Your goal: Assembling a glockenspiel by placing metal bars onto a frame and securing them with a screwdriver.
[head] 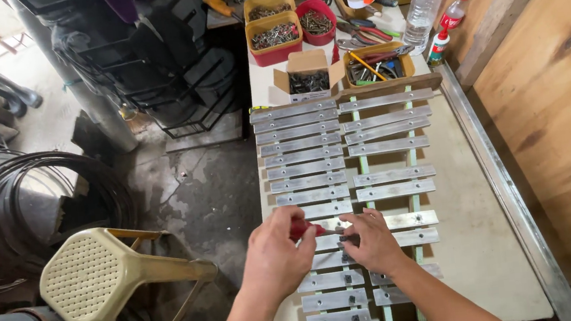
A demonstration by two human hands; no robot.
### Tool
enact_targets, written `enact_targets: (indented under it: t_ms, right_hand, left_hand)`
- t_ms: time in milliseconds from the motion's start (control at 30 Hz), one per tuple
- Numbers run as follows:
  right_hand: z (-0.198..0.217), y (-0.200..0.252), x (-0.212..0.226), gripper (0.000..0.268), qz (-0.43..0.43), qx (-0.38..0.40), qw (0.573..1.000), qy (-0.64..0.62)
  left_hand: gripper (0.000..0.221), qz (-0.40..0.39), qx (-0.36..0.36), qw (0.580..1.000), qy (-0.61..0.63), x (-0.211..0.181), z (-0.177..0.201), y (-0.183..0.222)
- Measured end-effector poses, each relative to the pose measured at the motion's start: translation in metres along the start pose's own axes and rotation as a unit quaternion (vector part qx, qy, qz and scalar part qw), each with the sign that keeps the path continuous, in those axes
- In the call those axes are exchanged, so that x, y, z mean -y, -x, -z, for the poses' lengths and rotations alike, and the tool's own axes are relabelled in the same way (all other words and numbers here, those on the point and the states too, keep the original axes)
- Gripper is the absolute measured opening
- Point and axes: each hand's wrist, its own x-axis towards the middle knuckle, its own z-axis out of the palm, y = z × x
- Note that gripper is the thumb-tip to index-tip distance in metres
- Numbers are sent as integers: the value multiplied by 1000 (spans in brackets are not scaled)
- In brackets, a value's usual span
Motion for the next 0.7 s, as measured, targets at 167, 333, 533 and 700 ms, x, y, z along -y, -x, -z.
enact_targets:
  t_ms: [167,333,533,700]
  right_hand:
    - [-8,-1,-10,47,28,-24,999,14]
    - [-3,1,-4,47,35,-12,999,22]
    - [2,0,0,44,33,2,999,22]
    - [-7,-2,-10,44,51,-16,998,16]
  left_hand:
    - [19,-31,6,999,-26,2,-22,-1]
    - [20,-47,20,998,-30,2,-31,-1]
    - [17,-63,-2,997,-40,9,-42,-2]
    - [19,-67,0,995,-69,7,-47,-4]
